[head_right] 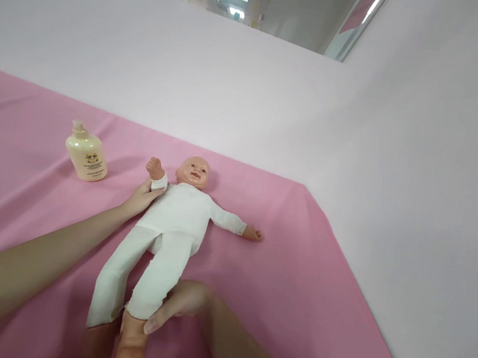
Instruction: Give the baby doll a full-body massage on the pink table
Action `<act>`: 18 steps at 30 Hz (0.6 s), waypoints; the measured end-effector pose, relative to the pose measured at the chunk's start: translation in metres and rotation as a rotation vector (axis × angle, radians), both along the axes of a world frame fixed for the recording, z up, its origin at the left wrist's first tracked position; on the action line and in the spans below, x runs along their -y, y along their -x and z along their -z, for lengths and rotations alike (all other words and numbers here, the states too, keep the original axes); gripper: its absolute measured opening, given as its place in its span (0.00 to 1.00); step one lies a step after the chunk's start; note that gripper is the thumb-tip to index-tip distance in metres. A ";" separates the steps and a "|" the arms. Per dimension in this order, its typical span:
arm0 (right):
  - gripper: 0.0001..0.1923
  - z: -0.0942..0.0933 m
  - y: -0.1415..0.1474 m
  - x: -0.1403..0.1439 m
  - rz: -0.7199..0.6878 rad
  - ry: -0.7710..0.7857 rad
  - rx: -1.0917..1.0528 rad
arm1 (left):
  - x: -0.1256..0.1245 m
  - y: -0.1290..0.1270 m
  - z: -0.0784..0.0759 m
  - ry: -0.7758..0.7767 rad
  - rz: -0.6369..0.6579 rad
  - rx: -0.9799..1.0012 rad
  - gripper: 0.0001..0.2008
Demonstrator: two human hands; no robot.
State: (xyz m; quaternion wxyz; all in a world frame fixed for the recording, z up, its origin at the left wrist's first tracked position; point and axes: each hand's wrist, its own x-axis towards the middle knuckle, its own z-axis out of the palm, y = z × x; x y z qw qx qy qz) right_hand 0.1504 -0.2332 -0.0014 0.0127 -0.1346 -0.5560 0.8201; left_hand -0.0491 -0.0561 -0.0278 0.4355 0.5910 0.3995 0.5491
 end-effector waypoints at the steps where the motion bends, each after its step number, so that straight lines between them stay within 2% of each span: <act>1: 0.21 -0.002 0.000 0.000 -0.020 0.007 -0.019 | 0.000 0.000 0.000 0.016 -0.008 0.016 0.21; 6: 0.20 -0.012 0.002 0.002 -0.021 0.022 -0.029 | -0.001 -0.002 -0.001 0.077 -0.020 0.112 0.21; 11: 0.22 -0.018 0.006 0.002 -0.024 0.021 -0.035 | -0.004 -0.002 0.002 0.064 -0.009 0.128 0.21; 15: 0.29 0.002 0.012 -0.004 -0.142 0.096 -0.174 | -0.001 -0.002 0.002 0.023 0.023 0.143 0.21; 17: 0.34 0.019 0.016 -0.007 -0.182 0.148 -0.367 | 0.002 -0.001 0.000 -0.038 0.048 0.071 0.20; 18: 0.33 0.028 0.018 -0.007 -0.144 0.171 -0.480 | 0.003 0.000 -0.001 -0.090 0.068 0.017 0.19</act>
